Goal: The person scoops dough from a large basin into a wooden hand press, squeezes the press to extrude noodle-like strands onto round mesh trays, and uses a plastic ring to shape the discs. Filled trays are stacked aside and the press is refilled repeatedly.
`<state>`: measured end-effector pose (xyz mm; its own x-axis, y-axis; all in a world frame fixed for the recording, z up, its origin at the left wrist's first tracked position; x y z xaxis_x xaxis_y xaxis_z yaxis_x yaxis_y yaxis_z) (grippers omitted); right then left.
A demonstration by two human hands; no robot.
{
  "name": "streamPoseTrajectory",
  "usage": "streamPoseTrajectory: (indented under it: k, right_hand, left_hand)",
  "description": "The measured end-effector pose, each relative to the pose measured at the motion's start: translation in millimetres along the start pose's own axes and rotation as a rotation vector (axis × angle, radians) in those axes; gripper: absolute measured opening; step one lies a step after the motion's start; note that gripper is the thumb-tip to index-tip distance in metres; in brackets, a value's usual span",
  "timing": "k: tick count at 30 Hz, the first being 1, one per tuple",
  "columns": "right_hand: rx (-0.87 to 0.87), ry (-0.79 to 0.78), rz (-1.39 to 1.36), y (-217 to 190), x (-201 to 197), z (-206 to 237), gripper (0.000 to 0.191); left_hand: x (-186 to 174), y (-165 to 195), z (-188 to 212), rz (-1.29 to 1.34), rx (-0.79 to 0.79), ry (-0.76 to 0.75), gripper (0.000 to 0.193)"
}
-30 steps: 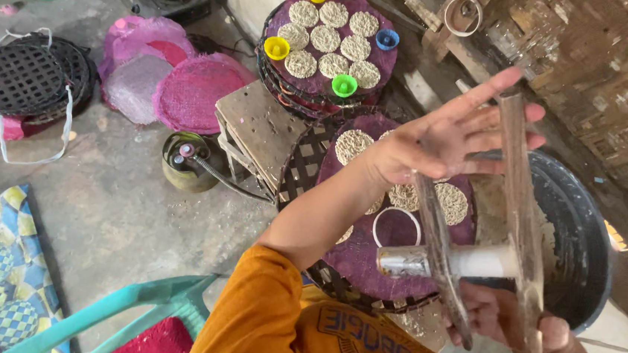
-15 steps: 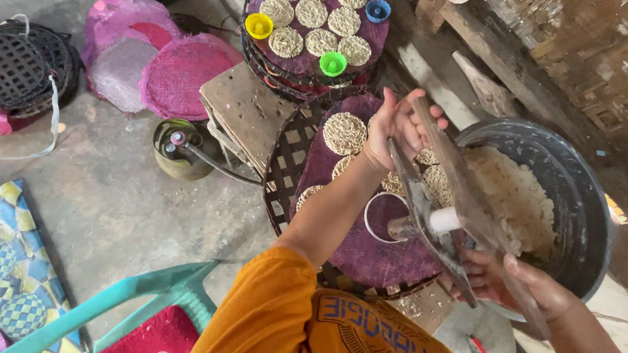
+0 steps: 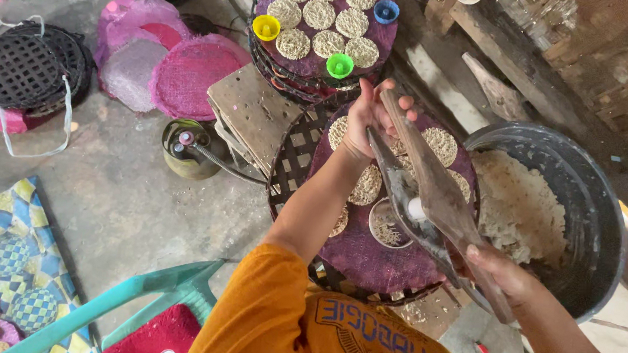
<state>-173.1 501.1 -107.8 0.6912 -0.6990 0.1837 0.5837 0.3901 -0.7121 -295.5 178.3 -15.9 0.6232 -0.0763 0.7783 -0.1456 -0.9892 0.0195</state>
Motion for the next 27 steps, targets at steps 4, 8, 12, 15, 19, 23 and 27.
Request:
streamPoseTrajectory:
  k: [4,8,12,15,19,23,27]
  right_hand:
    - [0.0,0.087,0.013,-14,-5,7,0.087]
    - [-0.096,0.05,0.027,-28,9,31,0.078]
    - [-0.11,0.063,0.061,-29,19,52,0.075]
    - [-0.067,0.076,0.014,-22,30,58,0.076]
    - [-0.037,0.101,0.0,-18,52,48,0.078]
    - [-0.141,0.058,0.03,-35,71,30,0.079]
    - [-0.172,0.097,0.106,-46,68,28,0.068]
  left_hand:
    - [-9,-7,-13,-0.027,0.011,0.016,0.049]
    - [-16,-31,-16,0.037,0.005,0.022,0.045]
    - [-24,-51,-5,0.07,-0.015,0.056,0.042]
    - [-28,-52,10,0.024,-0.028,0.141,0.041]
    - [-28,-38,29,-0.022,-0.058,0.265,0.042]
    - [-21,-19,28,-0.007,-0.056,0.231,0.042]
    - [-26,-17,19,-0.026,-0.038,0.22,0.041]
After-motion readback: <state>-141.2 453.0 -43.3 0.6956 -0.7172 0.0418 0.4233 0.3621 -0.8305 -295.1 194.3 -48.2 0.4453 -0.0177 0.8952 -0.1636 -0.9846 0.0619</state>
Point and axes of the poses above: each hand's wrist, its own z-axis away from the middle knuckle, its own x-axis out of the palm, y = z × x, the point moved 7 cm from there along -z, towards the middle knuckle, and after that the axes turned 13 degrees about -y, right-handed, at the moved point
